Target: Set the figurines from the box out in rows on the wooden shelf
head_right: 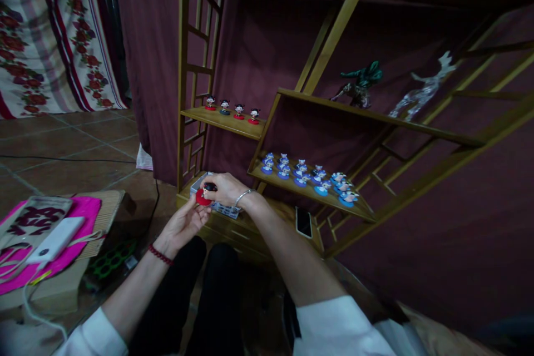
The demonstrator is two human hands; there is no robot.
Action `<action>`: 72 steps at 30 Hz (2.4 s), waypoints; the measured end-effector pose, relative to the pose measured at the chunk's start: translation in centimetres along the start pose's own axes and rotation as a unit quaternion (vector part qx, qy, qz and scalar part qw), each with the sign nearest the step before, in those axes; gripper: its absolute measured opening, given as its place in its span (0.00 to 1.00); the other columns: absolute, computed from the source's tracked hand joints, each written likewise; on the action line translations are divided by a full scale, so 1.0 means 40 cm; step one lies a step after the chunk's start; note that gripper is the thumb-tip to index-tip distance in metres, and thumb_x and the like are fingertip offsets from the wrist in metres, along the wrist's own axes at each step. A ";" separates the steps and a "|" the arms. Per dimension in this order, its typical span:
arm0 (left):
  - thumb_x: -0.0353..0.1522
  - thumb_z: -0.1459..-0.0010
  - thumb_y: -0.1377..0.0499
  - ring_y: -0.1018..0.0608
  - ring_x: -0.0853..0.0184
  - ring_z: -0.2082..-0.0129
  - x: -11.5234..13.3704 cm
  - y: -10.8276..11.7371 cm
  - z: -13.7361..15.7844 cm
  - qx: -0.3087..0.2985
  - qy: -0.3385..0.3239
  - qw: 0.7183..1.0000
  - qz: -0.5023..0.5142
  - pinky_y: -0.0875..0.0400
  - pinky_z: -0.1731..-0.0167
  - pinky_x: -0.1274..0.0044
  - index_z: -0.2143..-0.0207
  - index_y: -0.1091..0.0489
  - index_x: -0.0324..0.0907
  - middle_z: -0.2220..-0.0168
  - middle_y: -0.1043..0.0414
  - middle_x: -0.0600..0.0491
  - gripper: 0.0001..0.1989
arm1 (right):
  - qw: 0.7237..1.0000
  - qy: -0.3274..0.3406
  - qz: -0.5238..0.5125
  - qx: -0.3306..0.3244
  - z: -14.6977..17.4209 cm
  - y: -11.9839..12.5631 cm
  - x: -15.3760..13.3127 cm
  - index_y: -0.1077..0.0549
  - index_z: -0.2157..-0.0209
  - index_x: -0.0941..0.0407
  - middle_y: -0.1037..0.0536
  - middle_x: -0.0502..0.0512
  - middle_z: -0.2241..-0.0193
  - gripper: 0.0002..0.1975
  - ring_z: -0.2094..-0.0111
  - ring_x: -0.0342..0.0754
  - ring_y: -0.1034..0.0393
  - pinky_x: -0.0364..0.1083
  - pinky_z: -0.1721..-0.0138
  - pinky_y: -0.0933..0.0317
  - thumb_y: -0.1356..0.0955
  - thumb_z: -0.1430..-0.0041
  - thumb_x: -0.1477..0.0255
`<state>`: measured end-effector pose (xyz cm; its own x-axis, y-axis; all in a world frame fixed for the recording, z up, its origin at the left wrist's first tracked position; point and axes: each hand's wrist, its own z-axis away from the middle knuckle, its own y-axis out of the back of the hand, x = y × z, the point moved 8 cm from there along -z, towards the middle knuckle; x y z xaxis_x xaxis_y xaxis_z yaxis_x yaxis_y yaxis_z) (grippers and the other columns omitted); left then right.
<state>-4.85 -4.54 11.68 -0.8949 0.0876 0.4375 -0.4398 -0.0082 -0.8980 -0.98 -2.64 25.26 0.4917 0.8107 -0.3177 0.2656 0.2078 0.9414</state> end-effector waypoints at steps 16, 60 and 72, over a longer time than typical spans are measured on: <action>0.34 0.45 0.46 0.27 0.72 0.74 -0.011 -0.019 0.005 0.003 0.012 1.000 0.003 0.31 0.74 0.82 0.65 0.32 0.35 0.71 0.29 0.48 0.10 | 1.000 -0.001 0.027 0.013 0.011 0.004 -0.002 0.28 0.67 0.57 0.29 0.49 0.74 0.09 0.74 0.40 0.38 0.38 0.72 0.49 0.36 0.52 0.75; 0.32 0.44 0.47 0.26 0.70 0.72 0.022 -0.043 0.003 -0.005 0.016 0.999 0.029 0.31 0.70 0.79 0.66 0.31 0.35 0.72 0.29 0.48 0.09 | 0.997 -0.001 -0.070 0.027 0.012 0.015 0.007 0.32 0.56 0.55 0.26 0.50 0.66 0.18 0.71 0.40 0.34 0.39 0.68 0.43 0.36 0.52 0.74; 0.36 0.44 0.49 0.26 0.70 0.73 0.046 -0.053 -0.032 -0.022 0.026 0.999 0.034 0.32 0.72 0.80 0.65 0.32 0.36 0.72 0.29 0.48 0.12 | 0.985 -0.032 -0.162 0.053 -0.007 0.012 0.064 0.36 0.52 0.57 0.26 0.52 0.63 0.24 0.66 0.43 0.32 0.42 0.63 0.39 0.33 0.55 0.72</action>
<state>-5.46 -3.09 14.31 -0.9171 0.1409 0.3729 -0.3730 0.0270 -0.9274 0.17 -0.31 24.93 0.4168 0.6743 -0.6096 0.5005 0.3895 0.7731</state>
